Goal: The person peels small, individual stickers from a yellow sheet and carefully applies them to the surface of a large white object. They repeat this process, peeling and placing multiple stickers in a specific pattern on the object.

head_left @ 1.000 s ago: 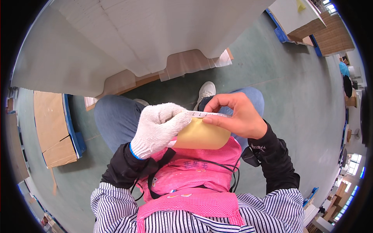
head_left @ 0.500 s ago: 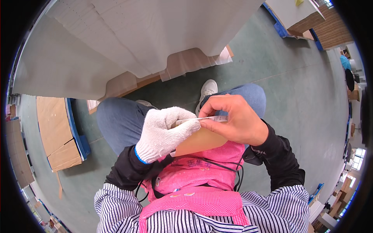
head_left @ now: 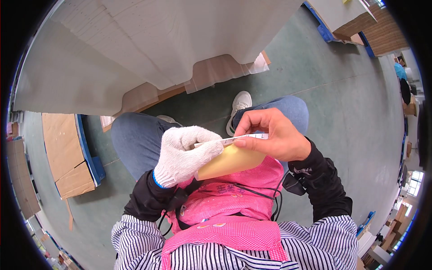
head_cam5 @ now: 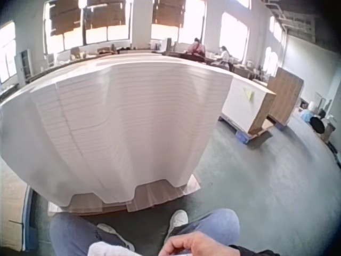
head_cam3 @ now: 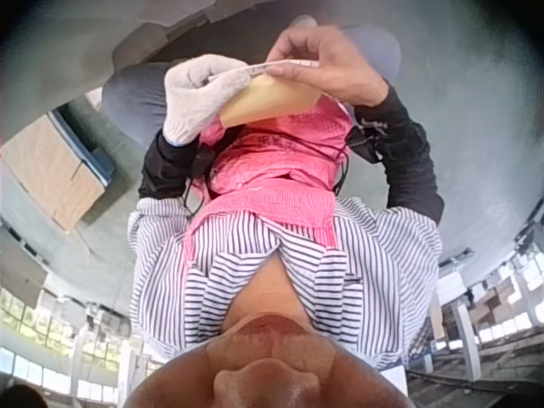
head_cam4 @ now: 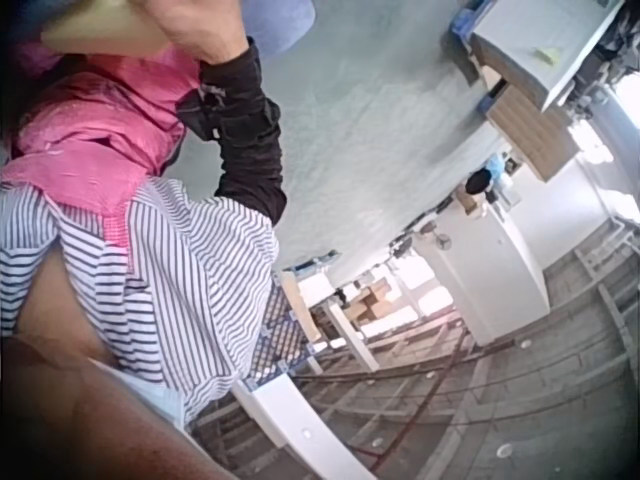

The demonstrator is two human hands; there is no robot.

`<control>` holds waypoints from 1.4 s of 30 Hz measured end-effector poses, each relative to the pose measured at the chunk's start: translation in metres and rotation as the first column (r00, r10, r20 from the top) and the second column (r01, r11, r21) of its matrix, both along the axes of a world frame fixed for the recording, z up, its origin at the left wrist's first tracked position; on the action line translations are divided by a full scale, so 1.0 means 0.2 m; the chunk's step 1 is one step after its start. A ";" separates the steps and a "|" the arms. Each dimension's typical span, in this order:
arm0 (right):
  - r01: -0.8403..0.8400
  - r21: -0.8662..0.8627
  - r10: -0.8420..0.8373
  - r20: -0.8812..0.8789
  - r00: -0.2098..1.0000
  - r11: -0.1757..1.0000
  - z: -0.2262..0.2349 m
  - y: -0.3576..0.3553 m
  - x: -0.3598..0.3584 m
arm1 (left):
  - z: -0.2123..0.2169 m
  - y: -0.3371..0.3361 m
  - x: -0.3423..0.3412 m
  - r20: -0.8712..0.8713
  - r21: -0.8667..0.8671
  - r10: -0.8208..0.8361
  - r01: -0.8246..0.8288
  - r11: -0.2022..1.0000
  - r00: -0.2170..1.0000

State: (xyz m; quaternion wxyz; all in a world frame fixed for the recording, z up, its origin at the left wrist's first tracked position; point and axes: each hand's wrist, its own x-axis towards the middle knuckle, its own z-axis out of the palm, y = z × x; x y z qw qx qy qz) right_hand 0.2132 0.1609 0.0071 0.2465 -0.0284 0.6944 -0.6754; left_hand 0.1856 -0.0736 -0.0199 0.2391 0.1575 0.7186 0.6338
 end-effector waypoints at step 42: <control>0.324 0.336 0.031 -0.734 0.679 0.884 0.06 0.05 0.06 | 0.08 -0.13 -0.11 -0.932 -0.133 -0.140 0.043 0.990 0.334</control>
